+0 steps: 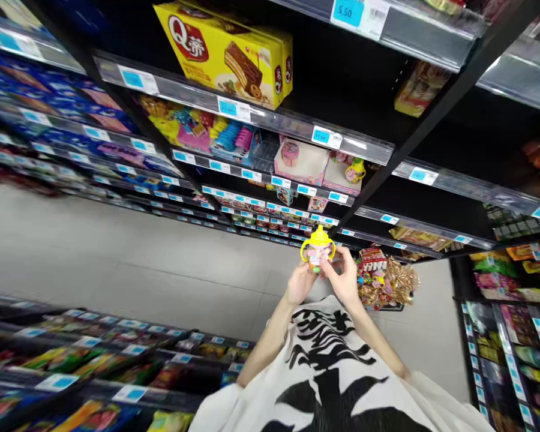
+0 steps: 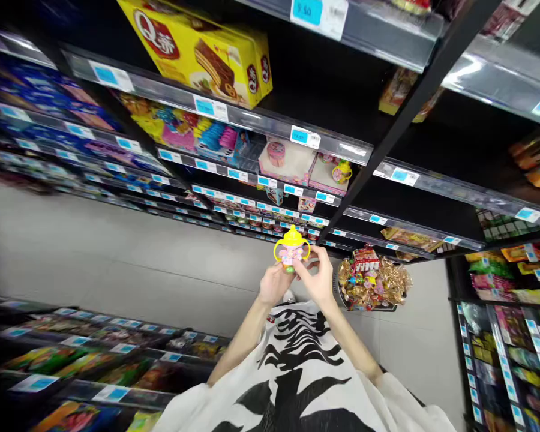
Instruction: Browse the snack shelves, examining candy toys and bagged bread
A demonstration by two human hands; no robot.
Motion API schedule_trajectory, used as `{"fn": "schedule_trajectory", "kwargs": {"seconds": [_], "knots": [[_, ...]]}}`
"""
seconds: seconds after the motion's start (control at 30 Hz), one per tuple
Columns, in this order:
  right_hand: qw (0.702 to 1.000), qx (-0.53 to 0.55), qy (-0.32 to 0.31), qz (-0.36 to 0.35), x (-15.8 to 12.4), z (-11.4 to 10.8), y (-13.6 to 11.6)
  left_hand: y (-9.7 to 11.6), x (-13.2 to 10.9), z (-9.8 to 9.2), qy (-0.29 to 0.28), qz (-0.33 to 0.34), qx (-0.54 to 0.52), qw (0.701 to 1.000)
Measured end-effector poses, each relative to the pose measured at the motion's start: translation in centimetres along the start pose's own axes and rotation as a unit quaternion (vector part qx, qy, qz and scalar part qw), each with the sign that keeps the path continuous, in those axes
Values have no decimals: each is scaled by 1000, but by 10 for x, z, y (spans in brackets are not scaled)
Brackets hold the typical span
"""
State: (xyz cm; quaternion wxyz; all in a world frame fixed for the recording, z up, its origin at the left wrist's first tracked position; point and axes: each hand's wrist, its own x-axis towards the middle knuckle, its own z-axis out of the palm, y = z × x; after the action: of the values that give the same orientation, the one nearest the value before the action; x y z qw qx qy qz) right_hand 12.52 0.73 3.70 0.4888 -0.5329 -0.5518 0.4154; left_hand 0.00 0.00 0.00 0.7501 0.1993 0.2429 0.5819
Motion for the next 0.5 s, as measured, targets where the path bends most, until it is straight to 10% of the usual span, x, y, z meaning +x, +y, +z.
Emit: {"fn": "schedule_trajectory", "kwargs": {"seconds": [0.17, 0.37, 0.5], "knots": [[995, 85, 47, -26, 4, -1, 4, 4, 6, 2, 65, 143, 276, 948], [964, 253, -19, 83, 12, 1, 12, 3, 5, 17, 194, 401, 534, 719], [944, 293, 38, 144, 18, 3, 13, -1, 7, 23, 206, 434, 537, 693]]}}
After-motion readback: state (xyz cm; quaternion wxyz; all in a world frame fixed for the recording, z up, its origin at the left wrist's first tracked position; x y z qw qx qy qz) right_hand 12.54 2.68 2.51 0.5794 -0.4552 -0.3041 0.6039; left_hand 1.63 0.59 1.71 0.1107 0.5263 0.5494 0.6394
